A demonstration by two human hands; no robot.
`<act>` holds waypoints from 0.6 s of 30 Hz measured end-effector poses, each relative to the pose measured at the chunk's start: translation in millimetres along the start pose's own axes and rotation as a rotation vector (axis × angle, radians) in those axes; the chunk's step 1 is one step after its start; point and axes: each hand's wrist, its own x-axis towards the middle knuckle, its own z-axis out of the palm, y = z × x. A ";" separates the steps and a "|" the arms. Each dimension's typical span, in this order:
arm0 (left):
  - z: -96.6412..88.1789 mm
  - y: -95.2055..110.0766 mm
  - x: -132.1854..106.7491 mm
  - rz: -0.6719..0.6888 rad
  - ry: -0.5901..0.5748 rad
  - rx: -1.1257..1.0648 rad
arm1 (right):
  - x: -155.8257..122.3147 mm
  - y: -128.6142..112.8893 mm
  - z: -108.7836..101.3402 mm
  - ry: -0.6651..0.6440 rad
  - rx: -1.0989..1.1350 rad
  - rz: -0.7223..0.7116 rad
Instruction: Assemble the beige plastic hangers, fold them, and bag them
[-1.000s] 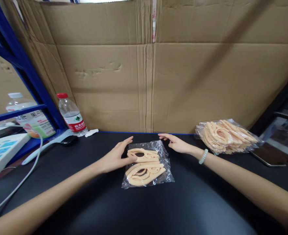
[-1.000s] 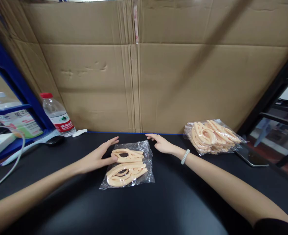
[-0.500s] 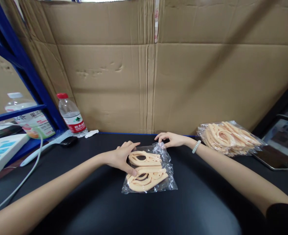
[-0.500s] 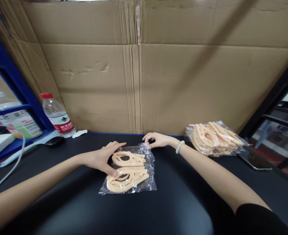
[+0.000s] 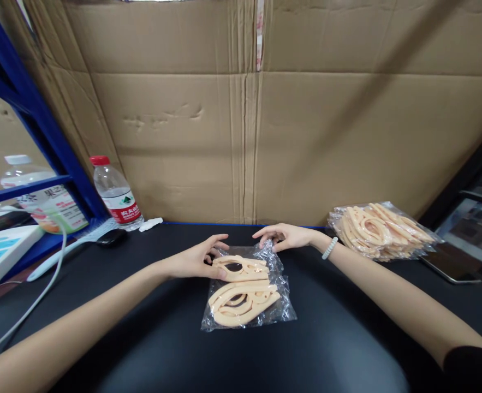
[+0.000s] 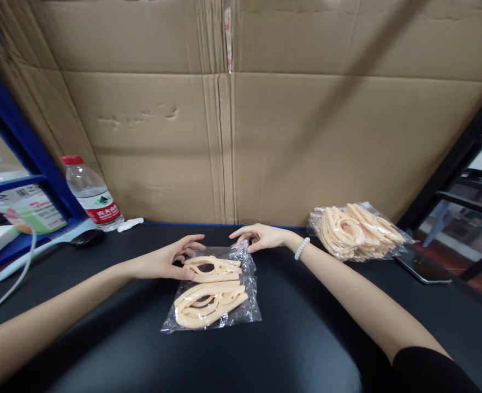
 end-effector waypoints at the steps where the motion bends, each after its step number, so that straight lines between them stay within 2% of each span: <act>1: -1.1 -1.4 0.6 -0.009 0.014 -0.057 | -0.1 1.5 -0.3 0.009 0.004 0.002; 6: -5.9 -2.8 1.1 -0.040 0.069 -0.309 | -0.5 6.7 0.6 0.054 0.015 0.003; 9: -5.9 -4.5 3.0 -0.052 0.136 -0.342 | -1.1 7.9 1.7 0.091 0.029 0.007; 16: -12.8 -9.0 2.9 -0.069 0.285 -0.105 | -1.8 11.1 4.6 0.170 0.075 0.020; 18: -18.6 -5.7 -1.3 -0.076 0.272 -0.008 | -1.3 12.0 5.8 0.185 0.094 0.018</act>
